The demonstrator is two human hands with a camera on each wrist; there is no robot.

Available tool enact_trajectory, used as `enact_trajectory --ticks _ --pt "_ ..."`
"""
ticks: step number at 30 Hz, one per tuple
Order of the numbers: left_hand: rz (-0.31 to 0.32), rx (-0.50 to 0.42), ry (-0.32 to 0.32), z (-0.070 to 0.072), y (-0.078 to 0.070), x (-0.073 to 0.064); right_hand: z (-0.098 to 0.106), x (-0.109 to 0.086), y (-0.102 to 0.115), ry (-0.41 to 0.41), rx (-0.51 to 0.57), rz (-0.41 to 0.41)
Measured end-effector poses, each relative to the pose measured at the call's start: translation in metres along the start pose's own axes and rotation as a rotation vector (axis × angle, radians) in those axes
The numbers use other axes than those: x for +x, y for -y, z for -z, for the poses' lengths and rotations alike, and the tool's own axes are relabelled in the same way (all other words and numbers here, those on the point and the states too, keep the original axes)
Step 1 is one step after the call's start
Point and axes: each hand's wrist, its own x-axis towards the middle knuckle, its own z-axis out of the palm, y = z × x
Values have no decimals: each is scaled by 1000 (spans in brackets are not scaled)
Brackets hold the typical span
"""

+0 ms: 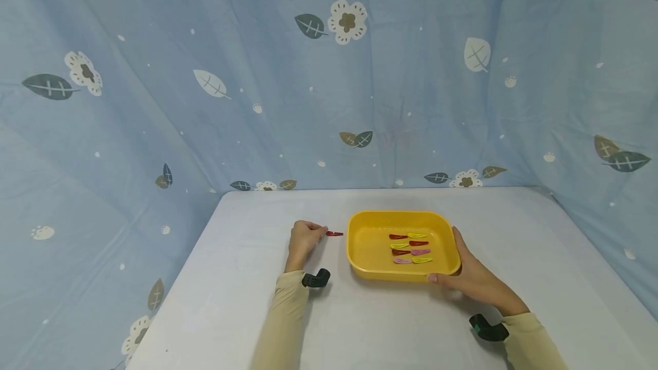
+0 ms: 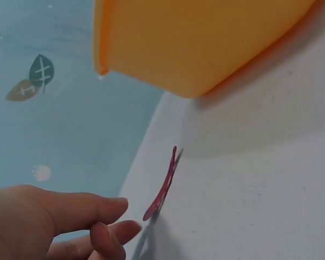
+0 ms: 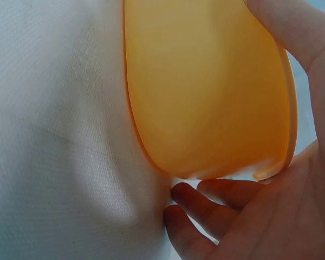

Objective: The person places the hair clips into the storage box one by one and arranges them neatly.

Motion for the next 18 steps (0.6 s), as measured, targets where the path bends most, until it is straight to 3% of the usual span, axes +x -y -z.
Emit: enact_trajectory --ticks 7,18 --pt "21 89 2 -3 1 1 0 0 -1 -3 0 -7" --pt "-5 175 -35 -9 -2 -1 1 0 -2 -2 3 13"
